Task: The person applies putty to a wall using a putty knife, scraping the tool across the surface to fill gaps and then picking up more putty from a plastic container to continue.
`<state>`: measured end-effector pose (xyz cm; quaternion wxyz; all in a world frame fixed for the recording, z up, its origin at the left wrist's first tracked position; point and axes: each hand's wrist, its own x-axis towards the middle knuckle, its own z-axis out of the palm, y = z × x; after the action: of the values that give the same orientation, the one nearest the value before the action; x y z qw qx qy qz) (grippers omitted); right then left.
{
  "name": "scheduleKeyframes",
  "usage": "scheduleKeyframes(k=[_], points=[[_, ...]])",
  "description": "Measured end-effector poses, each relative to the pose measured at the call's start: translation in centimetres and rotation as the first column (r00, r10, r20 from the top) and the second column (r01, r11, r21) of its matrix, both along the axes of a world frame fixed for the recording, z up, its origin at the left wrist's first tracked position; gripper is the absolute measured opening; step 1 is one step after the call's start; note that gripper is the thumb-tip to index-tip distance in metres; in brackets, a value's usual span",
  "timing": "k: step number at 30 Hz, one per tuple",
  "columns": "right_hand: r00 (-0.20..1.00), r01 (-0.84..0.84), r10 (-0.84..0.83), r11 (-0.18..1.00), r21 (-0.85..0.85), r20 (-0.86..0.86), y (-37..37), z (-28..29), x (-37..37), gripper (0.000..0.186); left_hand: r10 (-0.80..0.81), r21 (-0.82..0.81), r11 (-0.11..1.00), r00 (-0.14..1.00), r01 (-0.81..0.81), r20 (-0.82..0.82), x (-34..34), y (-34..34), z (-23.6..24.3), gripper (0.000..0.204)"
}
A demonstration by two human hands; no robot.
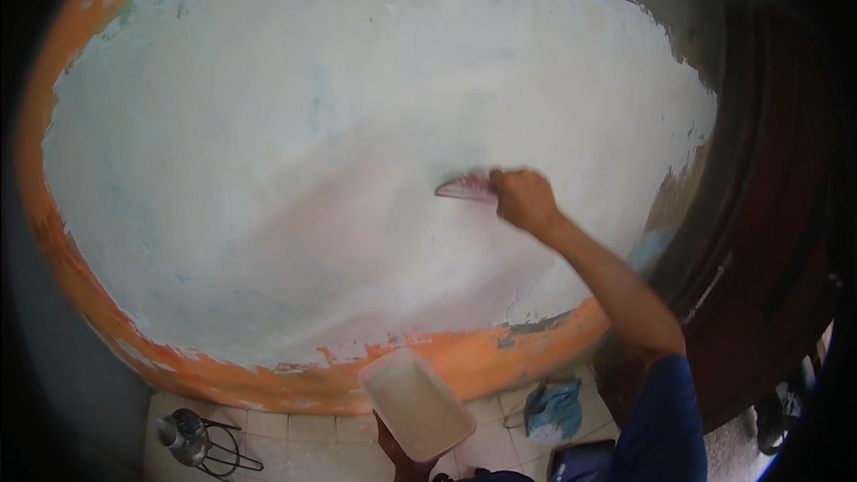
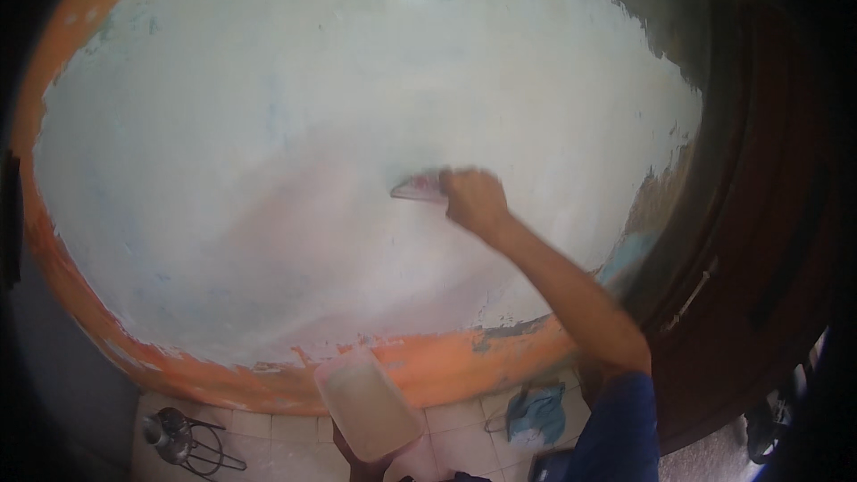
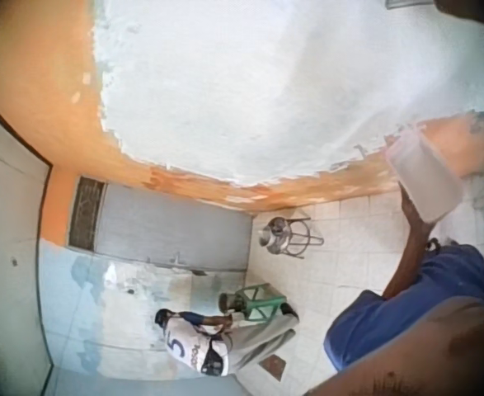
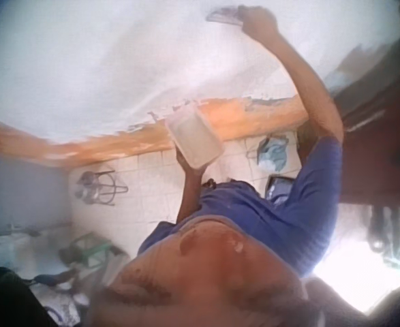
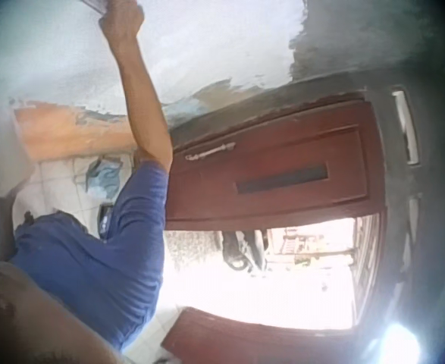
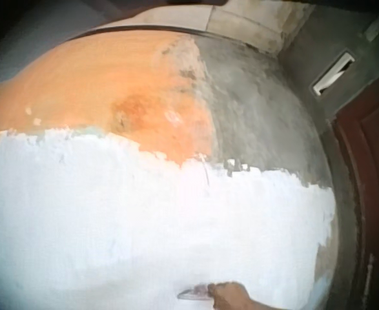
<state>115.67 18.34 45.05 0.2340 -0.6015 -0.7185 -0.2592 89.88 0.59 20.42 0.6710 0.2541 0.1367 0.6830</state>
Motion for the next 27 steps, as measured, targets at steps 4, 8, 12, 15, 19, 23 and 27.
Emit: scheduleKeyframes(k=[4, 8, 12, 15, 19, 23, 27], points=[[0.995, -0.02, 0.002, 0.983, 0.185, 0.1, 2.3, 5.1, 1.5, 0.014, 0.084, -0.078, 0.993, 0.996, -0.084, -0.01, 0.4, -0.4, 0.5, 0.054], [0.99, 0.037, -0.073, 0.958, 0.283, 0.117, 3.0, 10.0, 2.6, 0.015, 0.304, -0.004, 0.944, 0.875, -0.33, -0.376, 0.4, -0.4, -0.2, 0.083], [0.978, 0.018, -0.106, 0.9, 0.436, 0.179, 1.8, 13.3, 2.4, 0.014, 0.565, 0.398, 0.823, 0.518, -0.405, -0.642, -0.2, 0.1, -1.8, 0.085], [0.988, -0.024, -0.062, 0.84, 0.543, 0.141, -1.4, 15.7, 2.6, 0.019, 0.488, 0.276, 0.87, 0.632, -0.409, -0.602, 0.4, -0.5, 0.2, 0.084], [0.99, -0.085, -0.027, 0.659, 0.747, 0.136, -2.7, 14.3, 2.7, 0.024, 0.359, 0.072, 0.923, 0.779, -0.378, -0.515, 0.9, -0.7, 0.9, 0.084], [0.957, -0.116, -0.096, 0.737, 0.666, 0.273, 1.6, 6.0, 3.1, 0.044, 0.36, 0.132, 0.929, 0.766, -0.345, -0.533, 0.9, -0.9, 0.1, 0.067], [0.938, -0.108, -0.065, 0.878, 0.466, 0.34, 5.3, -7.1, 2.5, 0.056, 0.57, 0.497, 0.821, 0.454, -0.281, -0.685, 0.3, -0.7, -0.5, 0.043]])
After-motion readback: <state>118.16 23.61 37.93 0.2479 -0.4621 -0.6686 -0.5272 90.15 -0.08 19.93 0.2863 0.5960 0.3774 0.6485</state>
